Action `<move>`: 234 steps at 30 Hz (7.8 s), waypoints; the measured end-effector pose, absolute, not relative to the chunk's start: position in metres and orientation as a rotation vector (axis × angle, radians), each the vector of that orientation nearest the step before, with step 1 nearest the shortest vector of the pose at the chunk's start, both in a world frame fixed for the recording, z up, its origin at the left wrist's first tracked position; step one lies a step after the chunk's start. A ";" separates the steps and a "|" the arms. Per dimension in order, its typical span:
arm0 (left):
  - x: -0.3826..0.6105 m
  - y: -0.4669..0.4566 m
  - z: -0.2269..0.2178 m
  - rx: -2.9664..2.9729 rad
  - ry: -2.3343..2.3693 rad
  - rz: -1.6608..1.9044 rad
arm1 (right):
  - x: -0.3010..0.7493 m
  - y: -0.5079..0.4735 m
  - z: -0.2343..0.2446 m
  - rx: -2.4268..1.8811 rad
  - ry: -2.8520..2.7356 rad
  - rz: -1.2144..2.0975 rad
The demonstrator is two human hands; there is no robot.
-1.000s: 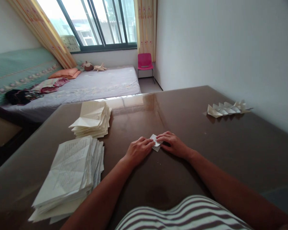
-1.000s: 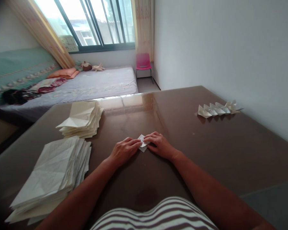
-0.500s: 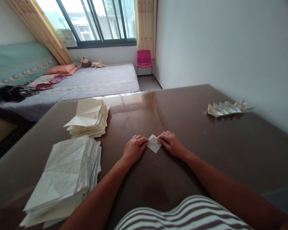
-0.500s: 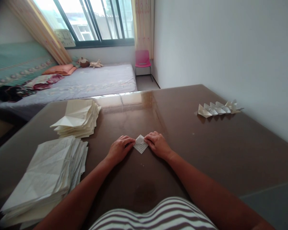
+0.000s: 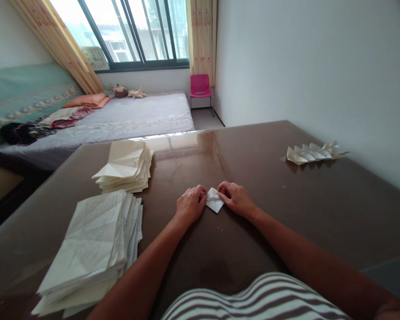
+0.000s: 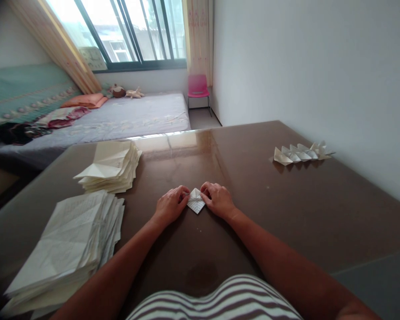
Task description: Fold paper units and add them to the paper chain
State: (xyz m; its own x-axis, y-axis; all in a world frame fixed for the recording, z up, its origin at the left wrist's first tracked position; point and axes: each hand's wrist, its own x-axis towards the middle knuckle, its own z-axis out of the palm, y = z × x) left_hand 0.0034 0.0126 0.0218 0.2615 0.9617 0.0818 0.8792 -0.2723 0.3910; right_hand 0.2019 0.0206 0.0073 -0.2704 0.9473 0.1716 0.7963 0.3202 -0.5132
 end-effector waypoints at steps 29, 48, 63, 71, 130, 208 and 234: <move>0.009 -0.009 0.019 2.951 1.329 0.229 | 0.200 0.012 0.001 -1.420 -2.162 0.239; 0.001 -0.014 0.021 2.820 1.397 0.311 | 0.203 -0.041 0.010 -1.523 -2.464 -0.069; -0.007 -0.016 0.030 2.785 1.470 0.305 | 0.212 -0.046 0.005 -1.571 -2.376 -0.090; -0.001 -0.016 0.026 2.826 1.507 0.226 | 0.212 -0.044 0.009 -1.576 -2.422 -0.145; 0.004 0.002 0.019 2.310 1.414 1.062 | 0.200 0.009 0.012 -1.248 -2.193 0.140; 0.013 -0.020 0.026 2.846 1.440 0.258 | 0.175 -0.024 0.041 -1.585 -2.702 -0.220; -0.001 0.005 0.000 2.245 1.368 0.979 | 0.204 0.002 0.010 -1.418 -2.288 0.256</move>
